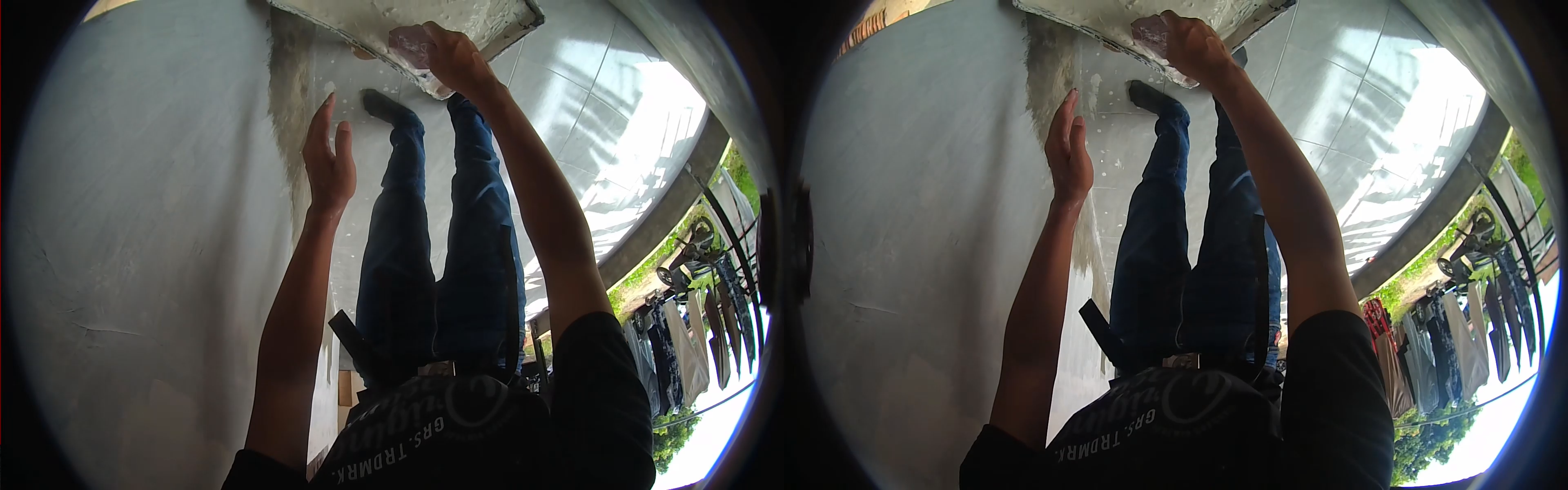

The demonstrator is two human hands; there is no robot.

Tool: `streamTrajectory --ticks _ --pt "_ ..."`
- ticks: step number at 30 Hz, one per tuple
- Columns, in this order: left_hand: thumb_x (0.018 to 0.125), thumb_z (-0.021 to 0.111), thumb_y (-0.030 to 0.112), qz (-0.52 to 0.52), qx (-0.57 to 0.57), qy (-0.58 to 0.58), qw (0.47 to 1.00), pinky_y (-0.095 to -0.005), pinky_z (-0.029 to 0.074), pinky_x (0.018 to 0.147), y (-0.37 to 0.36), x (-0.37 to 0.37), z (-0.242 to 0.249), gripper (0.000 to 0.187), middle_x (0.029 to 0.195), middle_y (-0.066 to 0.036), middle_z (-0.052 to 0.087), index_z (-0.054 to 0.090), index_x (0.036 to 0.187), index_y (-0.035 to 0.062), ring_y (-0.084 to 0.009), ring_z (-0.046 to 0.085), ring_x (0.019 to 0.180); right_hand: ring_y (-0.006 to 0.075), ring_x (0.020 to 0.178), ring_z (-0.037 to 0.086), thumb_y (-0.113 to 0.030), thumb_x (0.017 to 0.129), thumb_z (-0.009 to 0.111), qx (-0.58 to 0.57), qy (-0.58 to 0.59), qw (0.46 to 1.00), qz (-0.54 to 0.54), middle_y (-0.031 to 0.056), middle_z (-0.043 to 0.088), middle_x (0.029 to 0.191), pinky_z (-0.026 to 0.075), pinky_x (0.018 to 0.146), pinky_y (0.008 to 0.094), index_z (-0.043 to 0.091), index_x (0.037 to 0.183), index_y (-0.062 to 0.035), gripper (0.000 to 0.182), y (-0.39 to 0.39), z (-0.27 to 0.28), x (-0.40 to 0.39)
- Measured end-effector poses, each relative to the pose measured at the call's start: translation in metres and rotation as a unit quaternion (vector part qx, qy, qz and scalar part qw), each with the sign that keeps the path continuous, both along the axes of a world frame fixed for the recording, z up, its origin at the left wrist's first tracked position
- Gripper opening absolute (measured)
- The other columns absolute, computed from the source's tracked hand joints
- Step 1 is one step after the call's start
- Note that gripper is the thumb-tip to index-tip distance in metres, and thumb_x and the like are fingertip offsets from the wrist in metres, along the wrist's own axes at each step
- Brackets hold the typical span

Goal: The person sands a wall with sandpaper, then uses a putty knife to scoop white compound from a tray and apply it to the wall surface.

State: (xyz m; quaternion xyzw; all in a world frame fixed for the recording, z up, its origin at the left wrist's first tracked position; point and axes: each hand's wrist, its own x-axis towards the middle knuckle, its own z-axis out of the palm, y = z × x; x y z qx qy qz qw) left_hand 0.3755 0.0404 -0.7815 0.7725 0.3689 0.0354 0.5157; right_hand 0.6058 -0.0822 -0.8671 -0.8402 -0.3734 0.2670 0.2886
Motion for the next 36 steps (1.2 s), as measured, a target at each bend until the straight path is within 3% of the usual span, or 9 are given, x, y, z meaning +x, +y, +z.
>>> streamTrajectory --ticks 7,12,17,19,22,27,30,32,36 --pt "0.102 0.047 0.031 -0.007 0.014 -0.005 1.000 -0.0446 0.036 0.113 0.002 -0.001 -0.001 0.053 0.143 -0.025 0.052 0.048 0.142 -0.0043 -0.0387 0.049 0.134 0.0474 0.099 0.065 -0.012 0.090 0.058 0.014 0.072 0.997 -0.012 0.0320 0.067 0.100 0.053 0.087 0.0509 0.057 0.126 -0.0011 0.037 -0.007 -0.021 0.020" --pt "0.103 0.046 0.031 -0.003 0.008 0.007 1.000 -0.0447 0.036 0.113 0.003 -0.003 0.002 0.053 0.143 -0.025 0.052 0.047 0.142 -0.0042 -0.0386 0.049 0.135 0.0474 0.088 0.066 -0.016 0.092 0.058 0.074 0.086 0.992 -0.049 0.0282 0.068 0.096 0.052 0.074 0.0506 0.057 0.125 0.0005 0.037 -0.005 -0.049 0.037" --pt "0.102 0.046 0.030 0.001 0.001 0.014 1.000 -0.0449 0.036 0.113 0.004 -0.004 0.004 0.053 0.144 -0.025 0.051 0.047 0.143 -0.0039 -0.0383 0.048 0.136 0.0372 0.102 0.069 -0.021 0.090 0.064 -0.013 -0.031 0.996 -0.079 0.0262 0.069 0.109 0.054 0.086 0.0495 0.059 0.126 -0.0014 0.041 0.003 -0.052 0.026" --pt "0.102 0.046 0.029 0.002 0.003 0.018 1.000 -0.0451 0.036 0.113 0.005 -0.003 0.004 0.052 0.144 -0.025 0.051 0.047 0.143 -0.0034 -0.0383 0.048 0.136 0.0385 0.105 0.068 -0.024 0.090 0.066 0.105 0.062 0.992 -0.009 0.0254 0.070 0.110 0.054 0.090 0.0489 0.054 0.135 -0.0058 0.050 0.008 -0.047 0.023" --pt "0.102 0.046 0.029 0.005 0.001 0.022 1.000 -0.0451 0.036 0.113 0.003 0.000 0.007 0.053 0.145 -0.024 0.051 0.047 0.143 -0.0031 -0.0383 0.048 0.136 0.0477 0.092 0.066 -0.011 0.090 0.059 0.042 -0.048 0.998 0.025 0.0306 0.067 0.094 0.054 0.081 0.0518 0.057 0.120 -0.0001 0.031 0.019 -0.021 0.013" --pt "0.102 0.046 0.030 0.003 0.006 0.017 1.000 -0.0450 0.036 0.113 0.004 -0.002 0.006 0.053 0.144 -0.025 0.051 0.047 0.143 -0.0030 -0.0386 0.048 0.136 0.0475 0.092 0.066 -0.010 0.090 0.059 0.053 0.006 0.998 0.038 0.0305 0.067 0.093 0.054 0.080 0.0519 0.057 0.118 0.0012 0.031 0.019 -0.022 0.019" --pt "0.102 0.046 0.031 0.004 0.011 0.013 1.000 -0.0449 0.036 0.113 0.004 -0.002 0.006 0.053 0.144 -0.025 0.051 0.047 0.143 -0.0031 -0.0387 0.048 0.135 0.0446 0.096 0.067 -0.012 0.090 0.062 0.063 0.006 0.998 0.014 0.0294 0.068 0.098 0.054 0.082 0.0479 0.058 0.122 0.0011 0.035 0.013 -0.032 0.028" --pt "0.102 0.046 0.031 0.009 0.018 0.009 1.000 -0.0448 0.036 0.113 0.003 -0.001 0.009 0.054 0.144 -0.025 0.051 0.047 0.143 -0.0031 -0.0387 0.048 0.135 0.0363 0.100 0.070 -0.017 0.090 0.066 0.010 0.078 0.996 -0.042 0.0254 0.070 0.103 0.054 0.087 0.0418 0.059 0.125 0.0010 0.040 0.010 -0.031 0.036" --pt "0.102 0.046 0.029 0.023 0.024 0.002 0.999 -0.0445 0.035 0.114 0.000 0.004 0.017 0.052 0.144 -0.025 0.051 0.047 0.143 -0.0034 -0.0385 0.048 0.136 0.0266 0.101 0.069 -0.019 0.092 0.066 -0.009 0.139 0.990 -0.025 0.0178 0.071 0.109 0.054 0.091 0.0368 0.059 0.127 0.0020 0.041 -0.005 -0.015 0.052"
